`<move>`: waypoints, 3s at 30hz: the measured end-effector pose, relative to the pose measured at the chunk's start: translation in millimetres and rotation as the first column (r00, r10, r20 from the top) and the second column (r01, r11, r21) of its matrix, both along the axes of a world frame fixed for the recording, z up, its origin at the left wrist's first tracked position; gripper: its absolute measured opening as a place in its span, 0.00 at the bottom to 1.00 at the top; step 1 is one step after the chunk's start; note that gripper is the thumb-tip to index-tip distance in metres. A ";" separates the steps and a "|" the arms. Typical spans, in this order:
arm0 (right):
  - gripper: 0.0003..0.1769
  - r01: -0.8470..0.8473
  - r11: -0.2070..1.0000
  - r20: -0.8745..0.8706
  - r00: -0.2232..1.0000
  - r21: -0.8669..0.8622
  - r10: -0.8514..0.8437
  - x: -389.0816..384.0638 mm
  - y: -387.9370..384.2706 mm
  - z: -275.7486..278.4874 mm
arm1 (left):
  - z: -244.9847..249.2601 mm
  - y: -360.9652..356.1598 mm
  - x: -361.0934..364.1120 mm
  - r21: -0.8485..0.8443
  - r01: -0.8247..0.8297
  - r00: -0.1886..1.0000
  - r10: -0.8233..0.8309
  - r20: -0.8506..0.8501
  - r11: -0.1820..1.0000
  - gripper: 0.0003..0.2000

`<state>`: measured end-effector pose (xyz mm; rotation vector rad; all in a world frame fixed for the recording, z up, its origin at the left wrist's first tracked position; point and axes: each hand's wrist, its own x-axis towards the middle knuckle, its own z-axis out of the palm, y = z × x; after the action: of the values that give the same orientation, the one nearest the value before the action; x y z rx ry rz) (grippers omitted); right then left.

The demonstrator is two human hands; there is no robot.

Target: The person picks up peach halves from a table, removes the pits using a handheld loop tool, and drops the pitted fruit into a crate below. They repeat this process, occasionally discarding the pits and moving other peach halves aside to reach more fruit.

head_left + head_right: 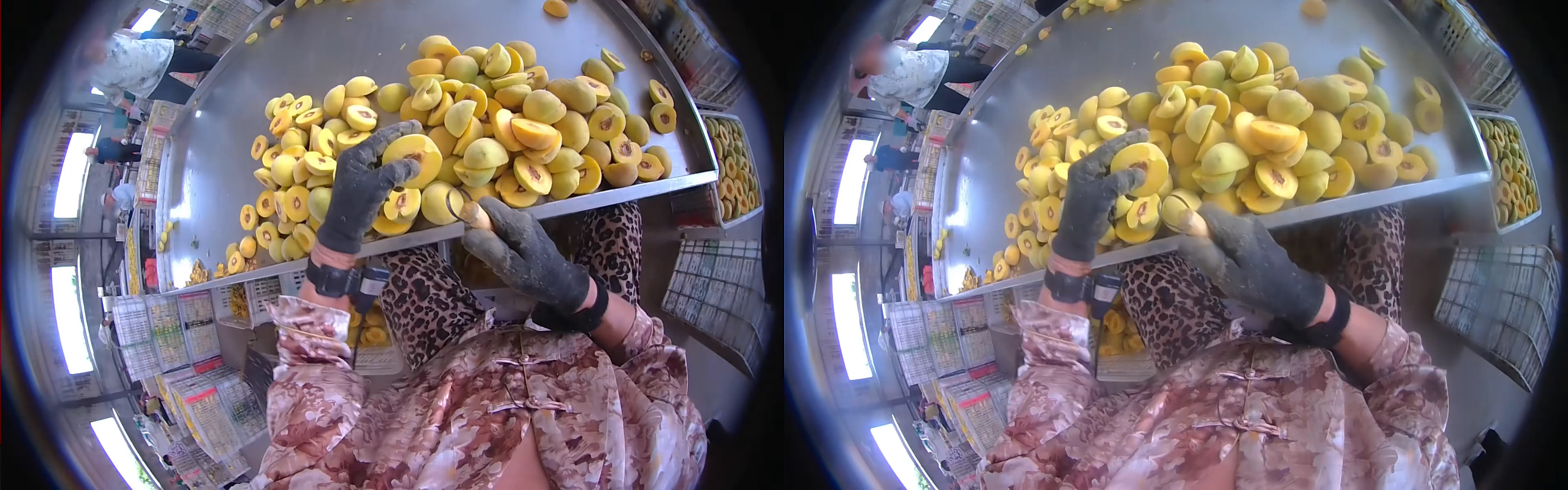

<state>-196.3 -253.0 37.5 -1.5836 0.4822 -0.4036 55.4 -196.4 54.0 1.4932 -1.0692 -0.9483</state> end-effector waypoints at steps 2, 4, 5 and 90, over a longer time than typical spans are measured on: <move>0.10 0.024 0.995 0.050 0.999 -0.097 -0.019 16.8 7.6 2.3 | -5.6 24.8 -30.7 -0.034 -0.107 0.925 0.087 -0.369 0.994 0.26; 0.12 0.101 0.995 0.085 0.991 -0.013 -0.099 32.4 15.5 -16.8 | -9.9 42.3 -58.6 -0.142 -0.196 0.771 0.063 -0.634 0.970 0.25; 0.12 0.139 0.990 0.097 0.985 0.028 -0.141 37.5 18.3 -22.0 | -16.8 45.5 -68.5 -0.195 -0.263 0.676 0.036 -0.736 0.945 0.24; 0.20 -0.209 0.978 0.175 0.963 -0.001 0.206 20.4 -6.3 -13.1 | 4.0 16.7 -110.8 -0.189 -0.506 0.740 0.311 -0.596 0.842 0.22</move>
<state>-175.9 -259.3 24.3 -1.5480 0.1824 -0.3723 -55.5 -179.7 58.0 1.0084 -0.4136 -0.7467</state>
